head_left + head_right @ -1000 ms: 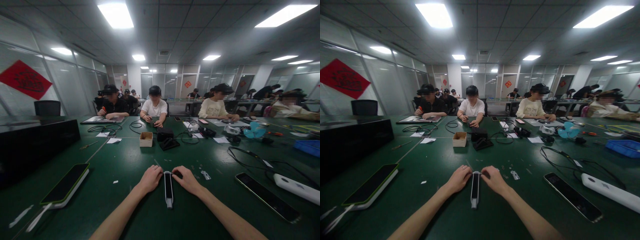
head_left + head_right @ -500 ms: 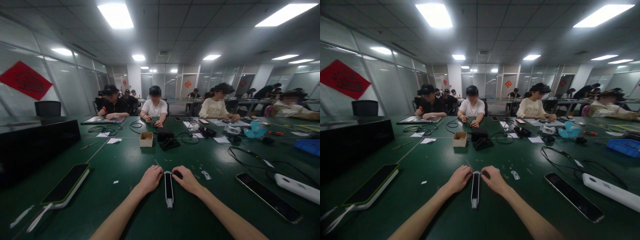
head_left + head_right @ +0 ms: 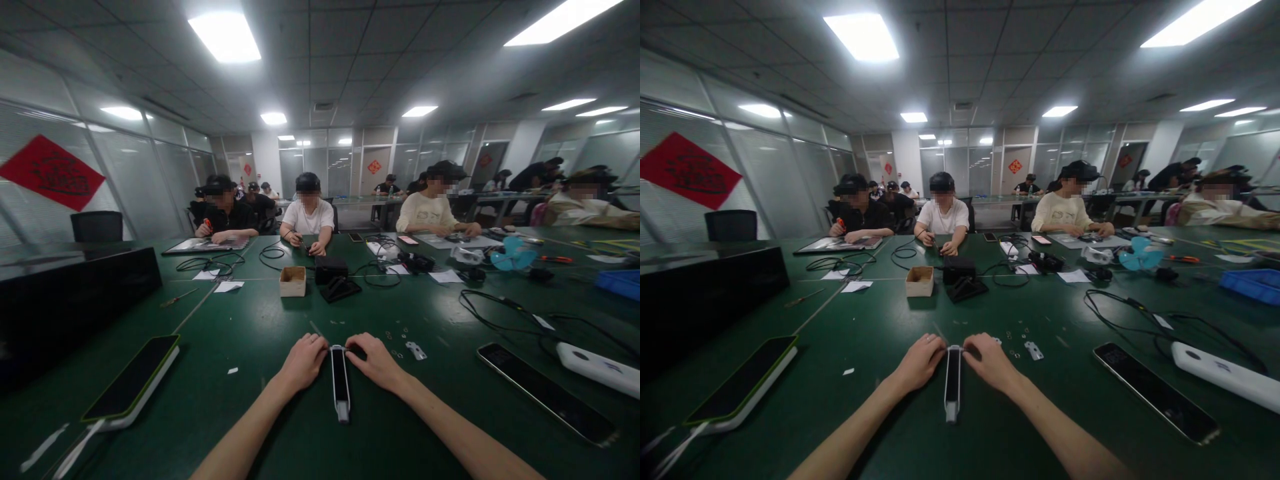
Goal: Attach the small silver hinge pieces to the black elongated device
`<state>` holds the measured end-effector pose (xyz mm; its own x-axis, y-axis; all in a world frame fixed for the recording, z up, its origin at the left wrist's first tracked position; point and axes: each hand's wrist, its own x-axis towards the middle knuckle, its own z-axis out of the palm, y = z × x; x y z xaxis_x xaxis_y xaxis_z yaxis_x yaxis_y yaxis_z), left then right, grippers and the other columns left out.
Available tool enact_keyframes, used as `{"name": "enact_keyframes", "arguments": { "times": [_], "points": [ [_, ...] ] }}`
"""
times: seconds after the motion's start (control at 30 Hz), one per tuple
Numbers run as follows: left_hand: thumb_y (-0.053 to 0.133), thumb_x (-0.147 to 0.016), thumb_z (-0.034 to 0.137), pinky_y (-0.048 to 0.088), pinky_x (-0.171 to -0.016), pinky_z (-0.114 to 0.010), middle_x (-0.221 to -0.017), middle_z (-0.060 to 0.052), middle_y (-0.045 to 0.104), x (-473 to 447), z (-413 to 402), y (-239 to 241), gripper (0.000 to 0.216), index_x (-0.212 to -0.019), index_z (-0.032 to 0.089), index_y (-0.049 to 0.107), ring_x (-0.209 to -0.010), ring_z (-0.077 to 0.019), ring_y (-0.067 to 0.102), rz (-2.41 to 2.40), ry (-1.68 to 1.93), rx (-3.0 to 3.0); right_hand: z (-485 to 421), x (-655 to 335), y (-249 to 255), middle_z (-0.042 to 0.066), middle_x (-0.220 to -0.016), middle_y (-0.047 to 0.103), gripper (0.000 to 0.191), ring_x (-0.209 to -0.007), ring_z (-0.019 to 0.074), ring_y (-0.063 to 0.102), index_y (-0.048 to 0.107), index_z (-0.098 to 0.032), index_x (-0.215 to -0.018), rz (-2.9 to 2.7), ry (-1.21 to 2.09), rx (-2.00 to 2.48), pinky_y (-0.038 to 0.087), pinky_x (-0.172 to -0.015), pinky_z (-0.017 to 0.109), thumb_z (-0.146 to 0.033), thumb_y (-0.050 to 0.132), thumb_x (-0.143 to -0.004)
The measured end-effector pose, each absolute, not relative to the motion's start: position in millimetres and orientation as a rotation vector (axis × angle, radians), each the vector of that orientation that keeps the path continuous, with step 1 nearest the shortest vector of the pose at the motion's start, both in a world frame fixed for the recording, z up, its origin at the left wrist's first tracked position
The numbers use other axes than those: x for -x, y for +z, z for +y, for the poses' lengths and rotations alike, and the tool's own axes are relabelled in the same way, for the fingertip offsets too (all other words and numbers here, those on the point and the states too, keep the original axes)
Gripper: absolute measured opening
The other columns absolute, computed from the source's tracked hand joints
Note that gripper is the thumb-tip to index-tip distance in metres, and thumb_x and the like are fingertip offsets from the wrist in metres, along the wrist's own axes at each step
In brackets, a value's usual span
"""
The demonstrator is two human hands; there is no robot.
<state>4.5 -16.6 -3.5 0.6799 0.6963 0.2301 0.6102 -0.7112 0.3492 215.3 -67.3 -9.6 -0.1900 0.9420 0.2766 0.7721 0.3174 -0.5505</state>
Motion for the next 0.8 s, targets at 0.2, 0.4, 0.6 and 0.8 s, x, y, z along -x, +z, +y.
{"name": "enact_keyframes", "arguments": {
  "times": [0.2, 0.4, 0.6, 0.8],
  "points": [
    [0.041, -0.093, 0.018, 0.042, -0.079, -0.029, -0.095, -0.004, 0.057, -4.9, -14.0, -8.4, 0.013, -0.092, 0.020, 0.054, -0.089, -0.0176, 0.050, 1.037, 0.556, -2.675, -68.9, -214.4, -6.4, 0.004, -0.093, 0.064, 0.015, -0.085, 0.0184, 0.057, 0.063, -0.020, -0.095, -2.000, 0.371, 1.500, 0.047, -0.078, 0.033, -0.025, 0.053, -0.085],
    [0.043, -0.091, 0.018, 0.042, -0.080, -0.031, -0.095, -0.004, 0.057, -6.5, -13.9, -11.0, 0.011, -0.093, 0.019, 0.054, -0.089, -0.0183, 0.052, 1.048, 0.557, -2.664, -71.2, -216.2, -4.7, 0.006, -0.098, 0.064, 0.020, -0.093, 0.0201, 0.057, 0.063, -0.019, -0.101, -2.031, 0.351, 1.472, 0.048, -0.083, 0.035, -0.026, 0.056, -0.083],
    [0.049, -0.088, 0.021, 0.043, -0.082, -0.031, -0.101, -0.005, 0.058, -7.2, -15.2, -7.8, 0.013, -0.100, 0.020, 0.055, -0.094, -0.0193, 0.052, 1.056, 0.531, -2.652, -68.5, -250.3, 3.5, 0.009, -0.105, 0.063, 0.024, -0.100, 0.0229, 0.055, 0.062, -0.019, -0.106, -2.048, 0.122, 1.456, 0.045, -0.088, 0.040, -0.028, 0.052, -0.086],
    [0.045, -0.092, 0.023, 0.043, -0.082, -0.031, -0.103, -0.005, 0.057, -7.3, -13.1, -8.2, 0.018, -0.107, 0.022, 0.054, -0.094, -0.0192, 0.053, 1.013, 0.532, -2.662, -69.7, -304.4, 24.8, 0.008, -0.095, 0.065, 0.021, -0.091, 0.0226, 0.056, 0.065, -0.019, -0.094, -2.017, -0.043, 1.668, 0.044, -0.082, 0.038, -0.026, 0.047, -0.086]
  ]
}}
